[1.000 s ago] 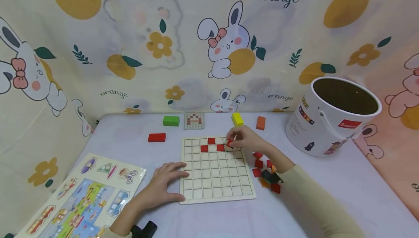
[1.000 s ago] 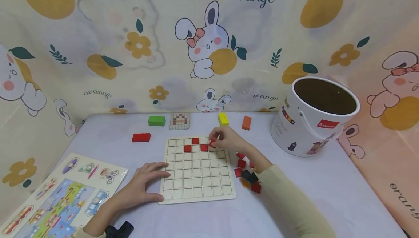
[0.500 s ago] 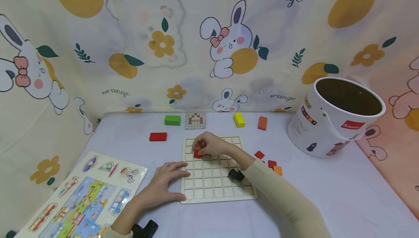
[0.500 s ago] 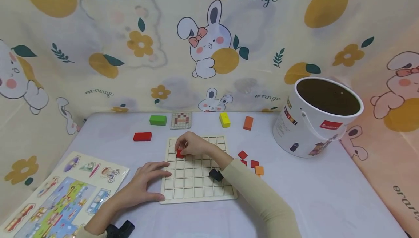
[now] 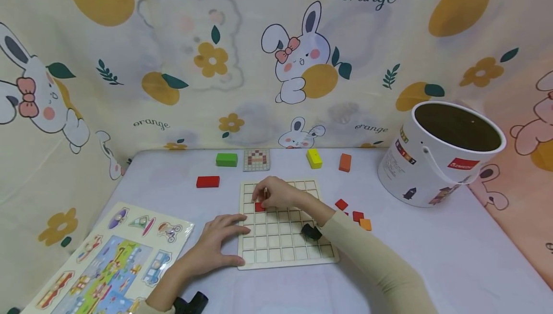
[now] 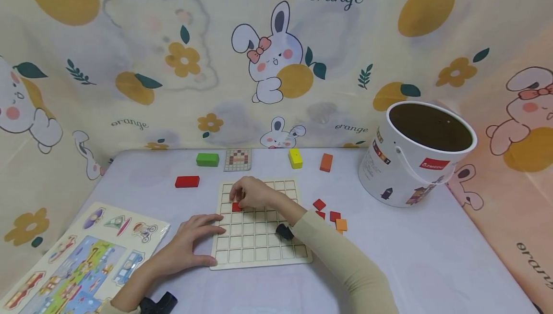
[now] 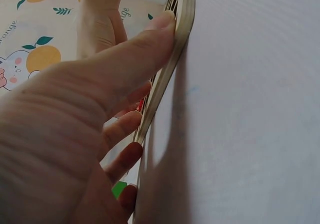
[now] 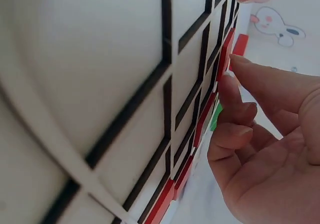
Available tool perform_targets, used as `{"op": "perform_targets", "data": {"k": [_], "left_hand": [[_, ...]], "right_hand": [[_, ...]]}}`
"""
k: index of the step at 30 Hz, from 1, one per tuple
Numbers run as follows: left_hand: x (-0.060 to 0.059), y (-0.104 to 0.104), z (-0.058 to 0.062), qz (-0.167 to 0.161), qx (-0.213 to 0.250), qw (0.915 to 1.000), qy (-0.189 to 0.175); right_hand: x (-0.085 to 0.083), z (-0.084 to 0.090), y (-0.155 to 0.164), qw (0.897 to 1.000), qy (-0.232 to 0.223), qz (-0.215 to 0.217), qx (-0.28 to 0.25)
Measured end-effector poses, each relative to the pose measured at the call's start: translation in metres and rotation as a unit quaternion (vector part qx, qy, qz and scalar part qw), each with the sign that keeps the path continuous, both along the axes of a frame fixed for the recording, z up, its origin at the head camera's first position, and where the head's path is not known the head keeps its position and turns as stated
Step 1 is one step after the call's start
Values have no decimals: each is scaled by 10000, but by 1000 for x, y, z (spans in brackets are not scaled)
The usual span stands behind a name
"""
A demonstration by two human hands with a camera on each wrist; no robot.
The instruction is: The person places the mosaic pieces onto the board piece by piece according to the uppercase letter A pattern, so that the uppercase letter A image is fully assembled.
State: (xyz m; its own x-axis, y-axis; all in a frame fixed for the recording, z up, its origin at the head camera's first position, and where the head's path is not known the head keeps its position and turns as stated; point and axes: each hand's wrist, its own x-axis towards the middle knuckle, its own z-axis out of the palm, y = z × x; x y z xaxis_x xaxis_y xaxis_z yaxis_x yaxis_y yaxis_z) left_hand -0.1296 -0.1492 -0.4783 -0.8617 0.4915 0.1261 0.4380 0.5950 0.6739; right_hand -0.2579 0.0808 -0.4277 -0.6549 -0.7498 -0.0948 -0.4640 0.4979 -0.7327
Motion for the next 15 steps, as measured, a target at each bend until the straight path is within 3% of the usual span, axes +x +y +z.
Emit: {"op": "perform_targets", "data": {"k": [8, 11, 15], "left_hand": [[0, -1, -2, -31, 34, 10000, 67], [-1, -1, -2, -37, 20, 10000, 70], [0, -2, -1, -14, 4, 10000, 37]], "right_hand": [[-2, 14, 25, 9969, 377, -205, -657], [0, 21, 56, 9947, 402, -568, -751], [7, 23, 111, 9937, 168, -1043, -369]]}}
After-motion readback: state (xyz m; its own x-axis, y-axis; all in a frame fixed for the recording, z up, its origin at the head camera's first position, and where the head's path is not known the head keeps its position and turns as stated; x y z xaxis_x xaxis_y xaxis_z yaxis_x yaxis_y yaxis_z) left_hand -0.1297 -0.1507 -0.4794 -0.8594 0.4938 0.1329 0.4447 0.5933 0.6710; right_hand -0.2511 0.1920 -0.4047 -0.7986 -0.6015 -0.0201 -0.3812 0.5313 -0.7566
